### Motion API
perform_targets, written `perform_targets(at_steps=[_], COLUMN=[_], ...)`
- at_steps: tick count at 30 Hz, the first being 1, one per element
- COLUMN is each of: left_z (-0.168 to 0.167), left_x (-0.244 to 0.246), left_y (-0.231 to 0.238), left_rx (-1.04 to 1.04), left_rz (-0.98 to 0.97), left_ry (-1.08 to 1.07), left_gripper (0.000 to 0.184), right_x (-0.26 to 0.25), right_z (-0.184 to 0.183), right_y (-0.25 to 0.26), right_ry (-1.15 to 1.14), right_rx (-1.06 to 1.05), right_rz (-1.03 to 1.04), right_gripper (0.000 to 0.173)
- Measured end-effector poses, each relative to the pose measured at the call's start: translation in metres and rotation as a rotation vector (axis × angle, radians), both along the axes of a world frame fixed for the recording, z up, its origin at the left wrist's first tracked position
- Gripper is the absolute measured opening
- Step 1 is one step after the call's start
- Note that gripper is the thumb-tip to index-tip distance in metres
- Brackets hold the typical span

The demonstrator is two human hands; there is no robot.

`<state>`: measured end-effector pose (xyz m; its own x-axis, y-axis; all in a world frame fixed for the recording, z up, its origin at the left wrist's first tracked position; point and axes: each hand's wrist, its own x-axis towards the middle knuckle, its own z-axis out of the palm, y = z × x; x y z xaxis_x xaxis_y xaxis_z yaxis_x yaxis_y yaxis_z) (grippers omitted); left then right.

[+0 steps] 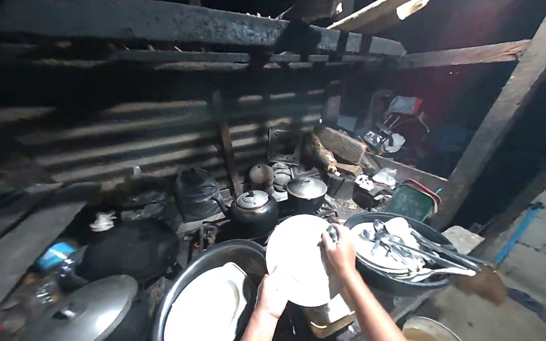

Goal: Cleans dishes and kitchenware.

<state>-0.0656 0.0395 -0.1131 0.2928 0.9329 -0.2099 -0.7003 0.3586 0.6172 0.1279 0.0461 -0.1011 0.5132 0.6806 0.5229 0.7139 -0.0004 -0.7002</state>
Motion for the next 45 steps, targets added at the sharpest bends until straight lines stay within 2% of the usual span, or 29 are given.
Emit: perform_targets(at_steps=[3, 5, 7, 9, 10, 11, 12, 13, 14, 15, 16, 17, 18, 19, 20, 21, 22, 23, 25, 27, 29, 32, 34, 36, 40, 42, 45], left_z=[-0.005, 0.0, 0.004, 0.009, 0.007, 0.004, 0.001, -0.001, -0.001, -0.001, -0.002, -0.005, -0.006, -0.004, 0.002, 0.008, 0.015, 0.018, 0.01, 0.006, 0.007, 0.003, 0.004, 0.008, 0.017, 0.021, 0.024], left_x=[0.008, 0.02, 0.023, 0.02, 0.016, 0.008, 0.0, -0.007, -0.011, -0.014, -0.016, -0.017, -0.019, -0.021, -0.02, -0.016, -0.008, -0.003, 0.0, 0.004, 0.011, 0.025, 0.027, 0.022, 0.011, -0.004, -0.021], left_y=[0.005, -0.002, -0.015, -0.03, -0.036, -0.037, -0.031, -0.021, -0.012, -0.007, -0.002, 0.004, 0.009, 0.01, 0.007, 0.0, -0.006, -0.007, -0.008, -0.013, -0.023, -0.027, -0.025, -0.03, -0.048, -0.041, -0.014], left_rx=[0.023, -0.012, 0.044, 0.223, 0.387, 0.634, 0.945, 1.272, 1.526, 1.646, 1.631, 1.499, 1.293, 1.037, 0.754, 0.479, 0.208, 0.057, 0.007, 0.02, 0.022, 0.082, 0.051, 0.06, 0.043, 0.009, 0.076], left_rz=[0.027, 0.046, 0.046, 0.037, -0.003, -0.087, -0.172, -0.218, -0.192, -0.093, 0.036, 0.125, 0.122, 0.017, -0.078, -0.105, -0.059, -0.05, -0.042, -0.03, -0.07, -0.128, -0.113, -0.094, -0.125, -0.254, -0.5], left_ry=[0.008, 0.153, 0.19, 0.285, 0.365, 0.459, 0.577, 0.726, 0.879, 0.988, 1.003, 0.905, 0.739, 0.528, 0.321, 0.172, 0.117, 0.092, 0.015, -0.068, -0.081, 0.073, 0.204, 0.235, 0.205, 0.263, 0.576], left_gripper=[0.034, 0.031, 0.025, 0.021, 0.02, 0.023, 0.024, 0.026, 0.03, 0.031, 0.029, 0.026, 0.035, 0.055, 0.063, 0.055, 0.041, 0.039, 0.04, 0.037, 0.039, 0.043, 0.043, 0.041, 0.035, 0.029, 0.027], right_x=[-0.056, -0.084, -0.077, -0.048, -0.031, -0.016, -0.001, 0.012, 0.022, 0.025, 0.024, 0.021, 0.018, 0.016, 0.014, 0.014, 0.014, 0.016, 0.023, 0.019, -0.001, -0.054, -0.07, -0.052, -0.005, -0.009, -0.046], right_z=[-0.04, -0.05, -0.035, -0.019, -0.014, -0.006, -0.001, -0.002, -0.011, -0.022, -0.034, -0.042, -0.047, -0.05, -0.051, -0.049, -0.046, -0.041, -0.037, -0.035, -0.044, -0.056, -0.06, -0.059, -0.028, -0.007, -0.006], right_y=[-0.02, -0.02, -0.013, -0.004, -0.001, -0.002, -0.008, -0.019, -0.031, -0.042, -0.051, -0.057, -0.061, -0.062, -0.062, -0.06, -0.057, -0.053, -0.044, -0.038, -0.033, -0.036, -0.033, -0.015, 0.015, 0.013, 0.009], right_ry=[-0.168, -0.239, -0.086, 0.299, 0.573, 0.862, 1.126, 1.309, 1.37, 1.399, 1.437, 1.489, 1.553, 1.599, 1.613, 1.578, 1.459, 1.273, 0.8, 0.29, -0.074, -0.14, -0.161, -0.145, 0.04, -0.026, -0.386], right_rx=[0.15, 0.258, 0.268, 0.331, 0.387, 0.441, 0.48, 0.515, 0.516, 0.508, 0.502, 0.483, 0.463, 0.429, 0.383, 0.331, 0.266, 0.187, 0.044, -0.06, -0.053, 0.063, 0.188, 0.205, 0.051, 0.025, 0.194], right_rz=[0.118, 0.207, 0.199, 0.116, 0.056, 0.016, 0.063, 0.181, 0.306, 0.371, 0.394, 0.404, 0.414, 0.418, 0.398, 0.36, 0.297, 0.227, 0.094, -0.02, 0.026, 0.289, 0.418, 0.341, -0.076, -0.063, 0.172], right_gripper=[0.036, 0.036, 0.036, 0.042, 0.042, 0.037, 0.033, 0.036, 0.042, 0.044, 0.043, 0.037, 0.032, 0.029, 0.028, 0.025, 0.021, 0.017, 0.033, 0.036, 0.035, 0.041, 0.05, 0.054, 0.049, 0.047, 0.036])
